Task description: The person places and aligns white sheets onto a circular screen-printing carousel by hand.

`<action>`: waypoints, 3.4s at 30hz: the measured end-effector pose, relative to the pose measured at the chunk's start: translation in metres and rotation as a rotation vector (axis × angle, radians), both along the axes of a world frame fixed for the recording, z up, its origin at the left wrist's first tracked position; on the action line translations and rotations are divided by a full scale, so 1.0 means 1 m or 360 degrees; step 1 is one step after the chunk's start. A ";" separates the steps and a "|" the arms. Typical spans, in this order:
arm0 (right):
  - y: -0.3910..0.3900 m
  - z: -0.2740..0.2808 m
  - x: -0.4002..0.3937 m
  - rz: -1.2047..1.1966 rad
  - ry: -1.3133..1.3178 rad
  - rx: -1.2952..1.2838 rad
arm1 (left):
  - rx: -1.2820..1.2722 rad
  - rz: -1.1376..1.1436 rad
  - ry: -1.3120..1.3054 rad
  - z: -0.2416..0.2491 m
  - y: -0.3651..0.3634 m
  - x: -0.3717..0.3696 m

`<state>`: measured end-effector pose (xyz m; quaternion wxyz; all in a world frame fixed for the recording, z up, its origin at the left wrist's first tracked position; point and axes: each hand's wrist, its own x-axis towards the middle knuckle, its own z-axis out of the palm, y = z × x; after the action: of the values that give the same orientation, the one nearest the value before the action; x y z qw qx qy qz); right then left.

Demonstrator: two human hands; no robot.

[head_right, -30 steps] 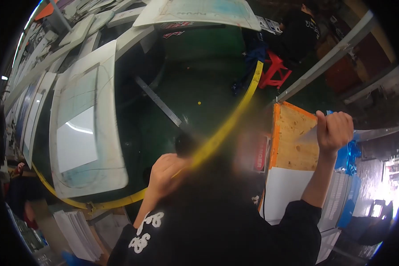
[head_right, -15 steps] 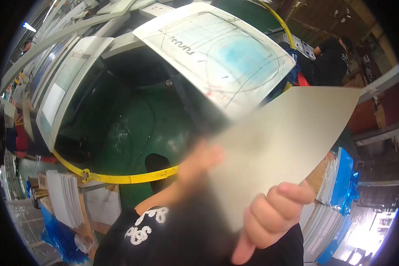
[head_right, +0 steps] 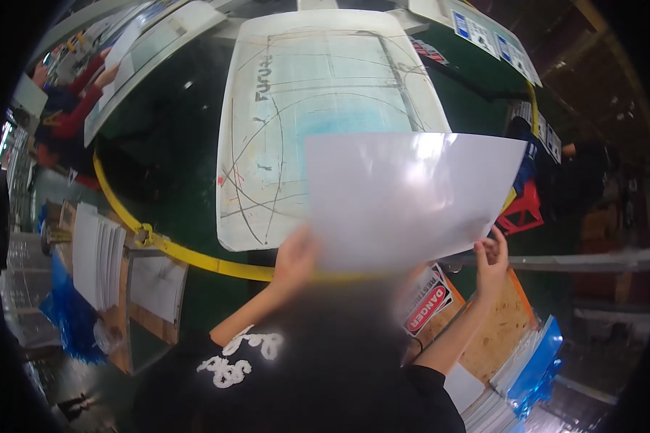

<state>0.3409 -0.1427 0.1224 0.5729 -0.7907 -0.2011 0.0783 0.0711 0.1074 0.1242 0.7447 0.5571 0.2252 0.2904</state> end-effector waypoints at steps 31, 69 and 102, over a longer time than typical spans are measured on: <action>0.248 -0.047 0.052 0.0083 -0.0733 -0.0712 | 0.1889 0.0269 0.1373 -0.085 0.250 0.015; 0.245 -0.101 0.077 0.0186 -0.0692 -0.0684 | 0.1698 0.0352 0.1632 -0.067 0.213 0.014; 0.141 -0.051 0.038 0.0580 -0.1066 -0.0554 | 0.2172 0.0477 0.1460 -0.065 0.203 0.025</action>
<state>0.3785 -0.0018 0.0713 0.3103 -0.8090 -0.4966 -0.0503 0.0962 0.3105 0.0595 0.0317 0.9130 0.3523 0.2034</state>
